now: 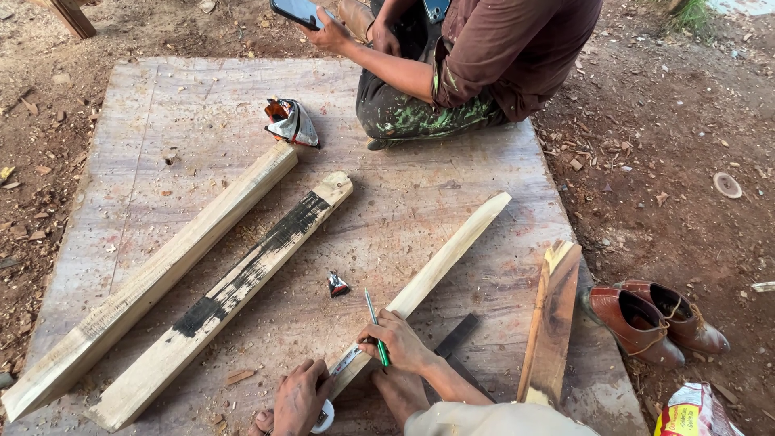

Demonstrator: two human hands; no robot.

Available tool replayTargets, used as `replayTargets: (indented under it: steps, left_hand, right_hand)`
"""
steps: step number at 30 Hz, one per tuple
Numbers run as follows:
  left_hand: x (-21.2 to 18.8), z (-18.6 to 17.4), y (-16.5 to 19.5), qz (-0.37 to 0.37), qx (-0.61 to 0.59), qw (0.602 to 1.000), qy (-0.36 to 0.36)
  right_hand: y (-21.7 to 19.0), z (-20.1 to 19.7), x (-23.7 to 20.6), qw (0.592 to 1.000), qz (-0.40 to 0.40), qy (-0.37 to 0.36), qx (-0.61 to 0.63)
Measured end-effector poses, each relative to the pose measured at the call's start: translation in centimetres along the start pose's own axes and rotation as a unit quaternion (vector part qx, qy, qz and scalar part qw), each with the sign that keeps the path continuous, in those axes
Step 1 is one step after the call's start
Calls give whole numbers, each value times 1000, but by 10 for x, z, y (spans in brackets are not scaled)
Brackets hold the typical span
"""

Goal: The person measures and marks wooden planks using a tape measure, a square, and a pencil. They repeatedly measure lengths and draw lines on the wood to prepare for cutting.

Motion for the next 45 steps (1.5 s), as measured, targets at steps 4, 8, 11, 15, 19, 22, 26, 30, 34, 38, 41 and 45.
replayTargets:
  steps: [4, 8, 11, 15, 19, 22, 26, 30, 34, 38, 41, 45]
  left_hand:
    - [1, 0, 0, 2, 1, 1000, 5]
    - [0, 0, 0, 7, 1, 1000, 16]
    - [-4, 3, -3, 14, -11, 1000, 24]
    - [0, 11, -12, 22, -7, 999, 28]
    - [7, 24, -23, 74, -20, 995, 71]
    - [10, 34, -29, 83, 2, 994, 77]
    - [0, 34, -28, 103, -24, 989, 103]
    - [-8, 23, -19, 119, -20, 986, 116]
    - [-12, 18, -15, 118, -32, 986, 112]
    - [-11, 19, -15, 113, -26, 987, 111]
    - [-10, 21, -15, 104, -18, 989, 104]
    - [-11, 20, -15, 111, -8, 988, 107]
  right_hand:
    - [1, -1, 0, 1000, -8, 6, -3]
    - [2, 1, -1, 1000, -9, 7, -11]
    - [1, 7, -3, 1000, -9, 7, -13]
    - [3, 10, -1, 1000, 1, 4, -6]
    - [0, 8, -4, 996, -70, 55, -10]
    - [4, 12, -3, 996, -67, 50, -3]
    - [18, 20, -8, 987, -81, 81, 111]
    - [54, 31, -21, 917, -16, 75, 392]
    - [78, 38, -30, 901, 64, 74, 422]
    - [74, 25, -24, 891, 32, 11, 452]
    - [61, 11, -21, 919, 25, -34, 391]
    - [46, 6, -19, 966, 45, -39, 252]
Point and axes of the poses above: each hand's wrist, its own x-axis towards the middle knuckle, its own z-axis out of the palm, y = z × x, the point moved 4 cm from there along x, towards the middle knuckle, and after that the axes turned 12 degrees about -y, right-handed, at the moved point
